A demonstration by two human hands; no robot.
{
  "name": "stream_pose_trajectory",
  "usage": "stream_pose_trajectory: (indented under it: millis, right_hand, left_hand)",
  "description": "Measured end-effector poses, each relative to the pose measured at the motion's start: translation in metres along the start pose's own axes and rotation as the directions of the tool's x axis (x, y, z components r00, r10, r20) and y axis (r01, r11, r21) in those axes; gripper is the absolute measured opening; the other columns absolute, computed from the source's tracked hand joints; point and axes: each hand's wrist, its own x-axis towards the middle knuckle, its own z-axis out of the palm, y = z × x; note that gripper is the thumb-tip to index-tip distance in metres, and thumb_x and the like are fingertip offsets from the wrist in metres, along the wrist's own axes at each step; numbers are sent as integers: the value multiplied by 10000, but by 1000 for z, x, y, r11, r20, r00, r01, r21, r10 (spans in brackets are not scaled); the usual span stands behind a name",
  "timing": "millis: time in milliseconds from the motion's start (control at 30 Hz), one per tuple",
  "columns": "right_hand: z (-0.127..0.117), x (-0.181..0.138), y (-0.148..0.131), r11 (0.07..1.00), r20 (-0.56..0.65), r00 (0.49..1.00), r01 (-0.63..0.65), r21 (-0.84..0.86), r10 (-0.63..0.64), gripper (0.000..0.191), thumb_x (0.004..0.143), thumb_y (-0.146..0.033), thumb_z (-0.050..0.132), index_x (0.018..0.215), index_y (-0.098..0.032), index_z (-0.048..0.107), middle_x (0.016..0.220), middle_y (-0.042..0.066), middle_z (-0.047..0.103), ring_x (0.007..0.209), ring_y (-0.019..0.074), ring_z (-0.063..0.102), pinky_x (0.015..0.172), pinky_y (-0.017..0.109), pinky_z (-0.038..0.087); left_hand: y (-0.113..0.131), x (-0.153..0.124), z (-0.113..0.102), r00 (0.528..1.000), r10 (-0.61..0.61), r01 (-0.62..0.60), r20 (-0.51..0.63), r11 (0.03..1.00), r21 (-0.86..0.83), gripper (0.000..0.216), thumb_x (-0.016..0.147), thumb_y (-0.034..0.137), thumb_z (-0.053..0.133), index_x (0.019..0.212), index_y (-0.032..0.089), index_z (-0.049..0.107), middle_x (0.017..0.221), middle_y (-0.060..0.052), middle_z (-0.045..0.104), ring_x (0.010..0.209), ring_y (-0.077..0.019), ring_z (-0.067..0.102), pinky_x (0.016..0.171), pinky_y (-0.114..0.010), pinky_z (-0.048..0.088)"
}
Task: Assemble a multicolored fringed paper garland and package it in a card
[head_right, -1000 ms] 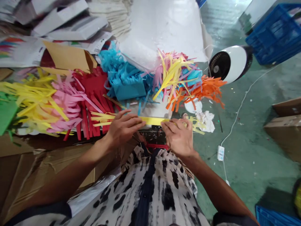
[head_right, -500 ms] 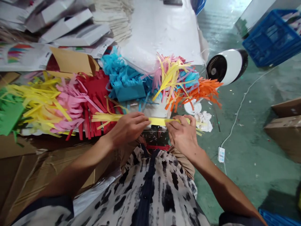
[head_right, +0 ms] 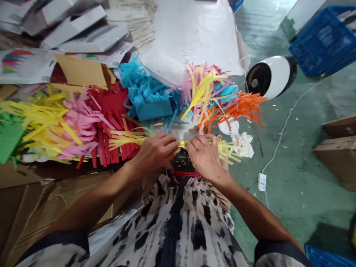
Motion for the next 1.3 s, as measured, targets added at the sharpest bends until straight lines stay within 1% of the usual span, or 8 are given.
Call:
stream_pose_trajectory:
  millis: [300,433,633,967,1100,1167,1233,1300]
  right_hand:
    - [3,-1,2,999,-17,999,-27,25,27,265,1100,-263,496,973,-192,717,935,62,753,1016,256,607,960,443,284]
    - [3,-8,12,997,-11,997,-78,21,78,241,1095,-284,506,1012,-183,708,992,79,754,1012,261,599,941,441,281]
    - [-4,-3,16,987,89,983,-162,0,162,272,1086,-326,488,958,-184,681,954,94,728,1027,293,564,899,446,273]
    - [-13,6,10,975,132,968,-220,36,213,163,1008,-286,549,930,-218,675,926,86,724,1027,301,531,822,435,256]
    - [-12,5,6,967,76,964,-253,-23,254,153,985,-279,565,999,-211,701,1011,111,729,1071,316,544,887,464,284]
    - [-8,2,1,978,17,979,-203,-56,204,174,985,-225,575,1096,-223,708,1117,110,743,1141,316,545,948,483,283]
    - [-2,-3,-6,993,-41,995,-97,-70,94,234,1009,-167,569,1177,-256,706,1151,69,766,1176,290,552,972,483,277]
    - [4,-9,-12,997,-95,995,-17,-82,9,257,1036,-155,572,1214,-286,705,1119,22,792,1160,263,566,960,468,283]
  left_hand:
    - [-4,-14,8,997,43,-40,-64,998,41,97,1017,175,621,1017,146,714,1003,-79,742,921,-233,639,785,-340,521]
    - [-20,-27,3,987,-110,103,-122,993,-58,167,1047,220,591,960,177,727,944,-53,762,886,-214,635,793,-342,497]
    - [-31,-23,-9,961,-273,276,46,956,-101,210,1043,319,604,931,186,722,941,-69,763,901,-260,633,748,-390,427]
    - [-35,-5,-20,942,-277,285,188,958,-15,195,982,316,678,838,186,663,869,-73,722,902,-289,642,712,-408,399]
    - [-33,-3,-24,947,-286,280,146,958,59,189,955,359,725,891,190,672,917,-82,728,926,-308,637,751,-449,428]
    - [-27,-3,-22,970,-235,231,54,970,73,153,973,327,715,1050,197,694,1049,-78,746,1015,-311,637,843,-481,449]
    - [-18,-3,-18,995,-101,101,-17,994,42,172,1017,263,657,1180,222,691,1133,-44,755,1086,-282,636,939,-482,452]
    - [-9,-5,-11,999,37,-37,-25,999,17,176,1044,217,602,1186,226,706,1115,-22,769,1086,-251,647,970,-454,462]
